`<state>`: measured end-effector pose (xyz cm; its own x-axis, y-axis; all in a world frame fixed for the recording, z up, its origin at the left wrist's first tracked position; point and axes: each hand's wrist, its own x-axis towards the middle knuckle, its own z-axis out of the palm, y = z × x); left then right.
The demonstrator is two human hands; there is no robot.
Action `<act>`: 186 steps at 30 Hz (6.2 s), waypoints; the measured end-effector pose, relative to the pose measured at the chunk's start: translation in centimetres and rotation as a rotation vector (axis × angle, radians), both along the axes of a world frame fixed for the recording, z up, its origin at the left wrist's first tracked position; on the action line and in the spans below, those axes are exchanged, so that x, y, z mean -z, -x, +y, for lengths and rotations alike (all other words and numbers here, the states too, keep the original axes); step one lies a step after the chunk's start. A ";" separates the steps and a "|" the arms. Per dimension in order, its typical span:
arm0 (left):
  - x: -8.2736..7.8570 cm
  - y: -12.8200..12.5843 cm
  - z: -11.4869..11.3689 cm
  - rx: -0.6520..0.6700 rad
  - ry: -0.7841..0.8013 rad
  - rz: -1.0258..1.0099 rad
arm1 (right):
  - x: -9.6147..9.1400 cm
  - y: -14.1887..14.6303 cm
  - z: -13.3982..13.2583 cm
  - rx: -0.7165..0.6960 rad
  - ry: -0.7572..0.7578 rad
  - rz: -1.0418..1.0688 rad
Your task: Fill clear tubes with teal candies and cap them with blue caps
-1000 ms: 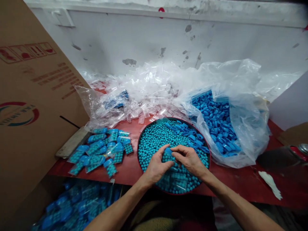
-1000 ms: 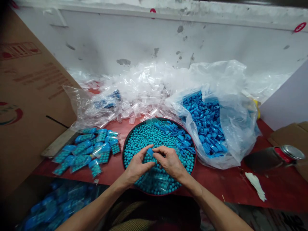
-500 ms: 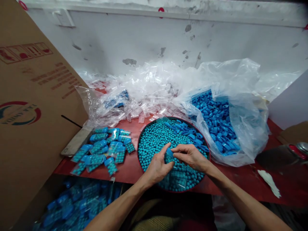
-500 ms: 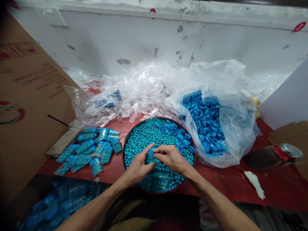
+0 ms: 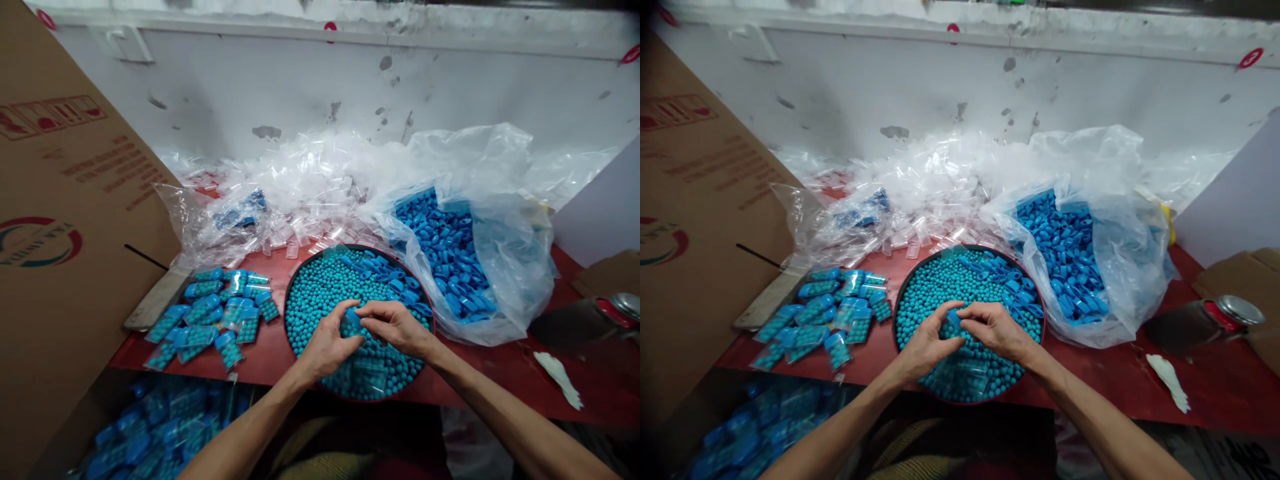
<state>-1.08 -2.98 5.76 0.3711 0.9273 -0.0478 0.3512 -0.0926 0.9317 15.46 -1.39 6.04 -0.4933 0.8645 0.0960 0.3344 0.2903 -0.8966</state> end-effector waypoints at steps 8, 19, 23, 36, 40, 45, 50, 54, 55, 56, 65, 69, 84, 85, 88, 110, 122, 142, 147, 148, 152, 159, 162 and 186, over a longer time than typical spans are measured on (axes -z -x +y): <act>0.5 -0.5 -0.4 -0.134 -0.075 0.101 | 0.6 0.7 0.0 -0.004 -0.274 0.007; 0.5 0.3 -0.1 0.006 0.343 -0.348 | 0.0 -0.5 0.2 0.076 0.586 0.616; 0.4 0.2 -0.4 0.032 0.327 -0.317 | 0.0 0.2 0.1 0.184 0.399 0.364; -0.1 -0.3 -0.6 -0.098 0.134 -0.320 | -0.4 2.0 -2.0 0.063 -0.299 -0.343; 0.1 -0.7 -0.7 -0.183 0.121 -0.317 | 0.9 2.6 -2.0 0.109 -0.411 -0.280; 0.3 -0.6 -0.7 -0.153 0.170 -0.362 | 1.9 3.2 -2.5 0.213 -0.478 -0.262; 0.5 -0.9 -0.3 -0.181 0.096 -0.322 | 1.8 3.7 -2.6 0.208 -0.339 -0.207; 0.4 -0.2 0.8 -0.126 0.167 -0.412 | 0.4 2.4 -1.8 0.091 -0.255 -0.249; 0.4 0.5 1.3 -0.149 0.189 -0.423 | 0.1 1.6 -1.4 0.081 -0.247 -0.276; 0.6 1.6 1.8 -0.189 0.194 -0.416 | -0.1 0.5 -1.0 0.098 -0.240 -0.305; 2.0 10.4 5.2 -0.734 -0.484 0.499 | 1.4 -7.5 0.9 0.227 -0.047 -0.790; 1.3 4.3 5.0 -0.320 -0.412 0.505 | 1.7 -6.1 1.2 0.218 -0.047 -0.982; 4.5 -6.7 8.7 0.303 -0.072 0.479 | 2.5 -5.4 3.7 0.195 0.010 -0.727; 4.4 -6.4 8.8 0.299 -0.049 0.450 | 2.5 -5.4 3.9 0.186 0.008 -0.656; 3.9 -4.4 9.4 0.293 0.049 0.389 | 2.3 -5.5 4.2 0.224 -0.004 -0.466; 6.1 -5.3 13.3 0.399 0.702 -0.302 | 2.9 -7.7 4.9 0.376 -0.139 -0.646; 4.3 -1.1 10.4 0.194 0.630 -0.316 | 3.1 -6.1 6.4 0.289 -0.110 -0.947; 6.6 -4.3 13.6 0.327 0.752 -0.537 | 3.9 -8.3 5.4 0.457 0.106 -0.210; 6.0 -2.4 12.7 0.335 0.758 -0.668 | 2.9 -7.7 5.5 0.520 -0.039 -0.345; 5.9 -2.1 12.4 0.331 0.758 -0.683 | 2.6 -7.5 5.5 0.528 -0.087 -0.437; 5.2 -1.2 11.1 0.335 0.773 -0.776 | 1.9 -5.8 5.2 0.435 -0.233 -0.848; 4.4 0.1 8.9 0.279 0.783 -0.934 | 2.9 -2.3 5.8 -0.016 -0.226 -0.968; 4.1 1.1 8.3 0.242 0.762 -0.923 | 2.9 -2.3 6.4 -0.040 -0.313 -0.998; 5.3 1.3 6.2 -0.208 0.571 -0.525 | 2.3 2.6 8.7 -0.135 -0.008 -0.383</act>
<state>-2.35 3.23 0.43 0.2995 0.8648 -0.4030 -0.1888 0.4677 0.8635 12.86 7.30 3.76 -0.6037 0.7896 -0.1101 0.6022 0.3611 -0.7121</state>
